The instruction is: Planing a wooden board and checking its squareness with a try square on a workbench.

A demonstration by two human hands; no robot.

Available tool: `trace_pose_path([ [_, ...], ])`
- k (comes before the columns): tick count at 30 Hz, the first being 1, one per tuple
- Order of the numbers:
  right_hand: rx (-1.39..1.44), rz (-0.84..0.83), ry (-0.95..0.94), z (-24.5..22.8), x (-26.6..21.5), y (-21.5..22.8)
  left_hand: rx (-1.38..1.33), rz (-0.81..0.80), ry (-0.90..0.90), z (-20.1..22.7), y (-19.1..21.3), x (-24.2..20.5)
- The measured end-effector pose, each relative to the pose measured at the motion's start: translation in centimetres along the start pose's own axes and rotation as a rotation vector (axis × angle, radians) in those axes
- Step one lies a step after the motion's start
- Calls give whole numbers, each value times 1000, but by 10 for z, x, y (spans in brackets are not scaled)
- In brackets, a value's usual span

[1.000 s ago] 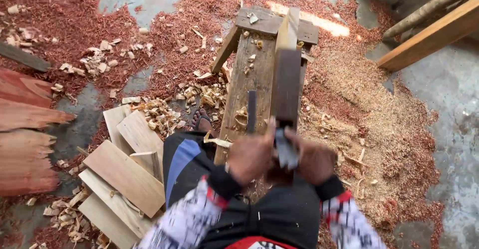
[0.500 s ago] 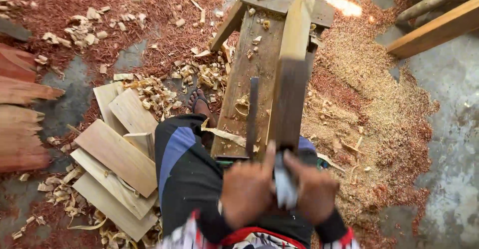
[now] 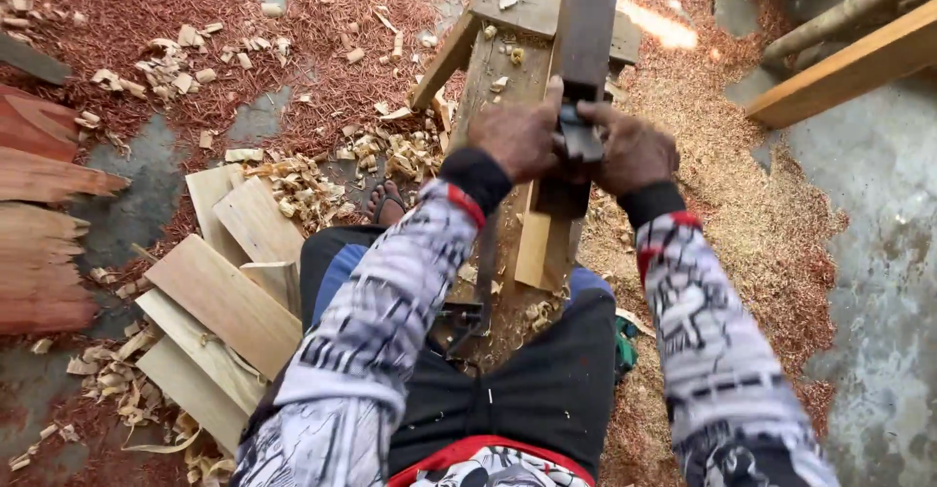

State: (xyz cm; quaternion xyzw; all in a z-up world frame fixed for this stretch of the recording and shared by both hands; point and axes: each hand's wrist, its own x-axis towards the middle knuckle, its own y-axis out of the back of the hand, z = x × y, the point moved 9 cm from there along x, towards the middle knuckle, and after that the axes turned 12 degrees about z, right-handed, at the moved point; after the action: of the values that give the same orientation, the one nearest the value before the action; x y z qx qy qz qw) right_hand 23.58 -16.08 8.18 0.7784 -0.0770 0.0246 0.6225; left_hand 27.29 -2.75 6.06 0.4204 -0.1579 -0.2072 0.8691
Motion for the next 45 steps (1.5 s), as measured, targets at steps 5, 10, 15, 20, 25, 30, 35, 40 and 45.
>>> trace_pose_path([
  [5, 80, -17, -6, -37, -167, 20, 46, -54, 20, 51, 23, -161],
  [10, 35, -98, -79, -80, -249, 52, -44, -210, 83, 77, 12, -264],
  [15, 14, -136, -87, -51, -170, 31, -15, -319, 46, 53, 17, -170],
  [20, 144, 69, 106, 34, 31, -25, 31, -94, 0, -16, -7, 41],
  [25, 85, 173, 197, 49, 187, -23, 178, 196, -114, -56, -11, 203],
  [30, 2, 126, -8, 57, 192, -24, 189, 207, -177, -48, -2, 206],
  [35, 11, 28, 17, 18, 62, -10, 90, 40, -52, -12, 10, 63],
  [40, 77, -37, -11, -46, -121, 28, 23, 11, -50, 43, 25, -125],
  [45, -57, -149, -129, -71, -258, 47, 9, -140, 20, 80, -4, -280],
])
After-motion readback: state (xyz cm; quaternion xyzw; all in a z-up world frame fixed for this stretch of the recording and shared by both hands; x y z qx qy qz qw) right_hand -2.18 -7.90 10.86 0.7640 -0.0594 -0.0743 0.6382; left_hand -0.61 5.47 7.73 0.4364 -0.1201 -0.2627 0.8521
